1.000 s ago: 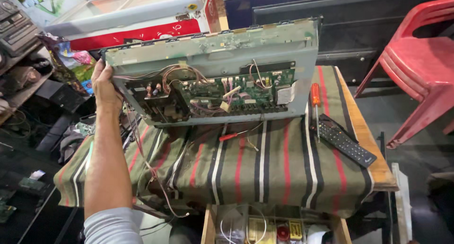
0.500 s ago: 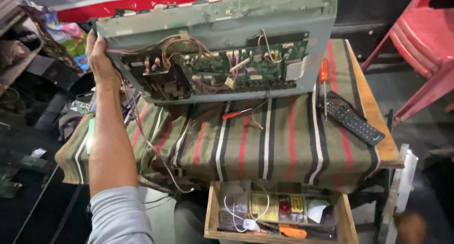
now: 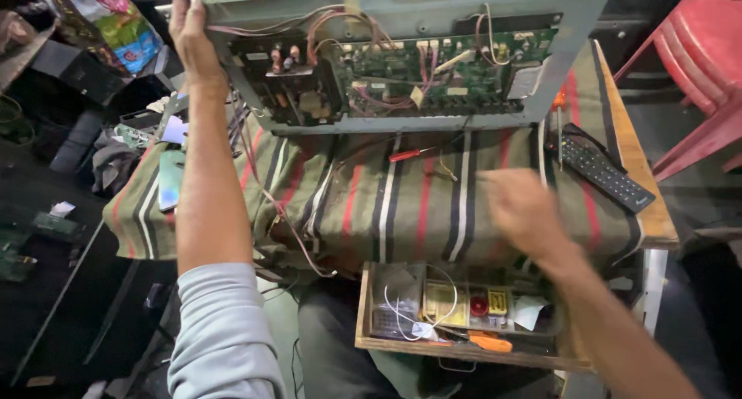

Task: The person works at a cluttered repair bench, first prying along the edge of a flat-screen TV's bezel, then lifting the screen panel out of its frame and setting the frame aside. They then use a screwdriver to unscrew and remove components from the exposed internal chassis, handling small boards and parts.

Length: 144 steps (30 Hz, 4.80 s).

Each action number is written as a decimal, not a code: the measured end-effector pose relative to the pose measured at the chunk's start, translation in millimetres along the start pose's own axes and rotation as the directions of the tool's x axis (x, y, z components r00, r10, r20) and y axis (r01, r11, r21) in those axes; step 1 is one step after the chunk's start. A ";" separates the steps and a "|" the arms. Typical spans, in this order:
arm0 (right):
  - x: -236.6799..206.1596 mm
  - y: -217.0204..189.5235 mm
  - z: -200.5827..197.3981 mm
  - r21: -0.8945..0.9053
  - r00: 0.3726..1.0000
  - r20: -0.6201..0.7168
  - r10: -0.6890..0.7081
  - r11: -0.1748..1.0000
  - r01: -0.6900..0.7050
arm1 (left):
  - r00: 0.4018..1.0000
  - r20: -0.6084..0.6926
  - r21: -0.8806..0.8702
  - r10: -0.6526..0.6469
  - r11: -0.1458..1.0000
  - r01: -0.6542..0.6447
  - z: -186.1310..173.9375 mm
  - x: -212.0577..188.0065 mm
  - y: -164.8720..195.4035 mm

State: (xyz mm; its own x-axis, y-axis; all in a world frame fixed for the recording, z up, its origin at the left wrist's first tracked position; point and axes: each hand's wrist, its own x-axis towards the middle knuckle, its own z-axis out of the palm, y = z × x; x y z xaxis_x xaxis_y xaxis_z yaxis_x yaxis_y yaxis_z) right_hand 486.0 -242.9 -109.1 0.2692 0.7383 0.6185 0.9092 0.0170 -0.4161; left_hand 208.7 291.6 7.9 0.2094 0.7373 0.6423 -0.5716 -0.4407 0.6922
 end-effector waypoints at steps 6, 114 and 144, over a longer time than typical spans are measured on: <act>91.9 -44.5 121.7 -0.239 0.915 0.326 -0.238 0.916 0.323 | 0.995 -0.027 0.221 0.091 0.972 -0.083 5.0 1.1 -0.9; 331.0 -267.3 152.3 0.511 0.892 -0.410 -0.189 0.763 0.397 | 0.951 -0.124 0.420 0.283 0.883 -0.208 17.5 -12.3 41.2; 360.5 -266.4 197.9 0.319 0.816 -0.427 -0.390 0.780 0.539 | 0.969 -0.031 0.418 0.246 0.884 -0.211 8.2 -19.8 51.5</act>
State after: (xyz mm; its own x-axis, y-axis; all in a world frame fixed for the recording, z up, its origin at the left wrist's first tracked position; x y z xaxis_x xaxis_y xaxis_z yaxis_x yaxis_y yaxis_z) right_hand 278.0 152.1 92.9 0.0010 0.3084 0.9513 0.7527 0.6261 -0.2037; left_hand 181.6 250.1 33.6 0.0376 0.6218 0.7823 -0.2178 -0.7589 0.6137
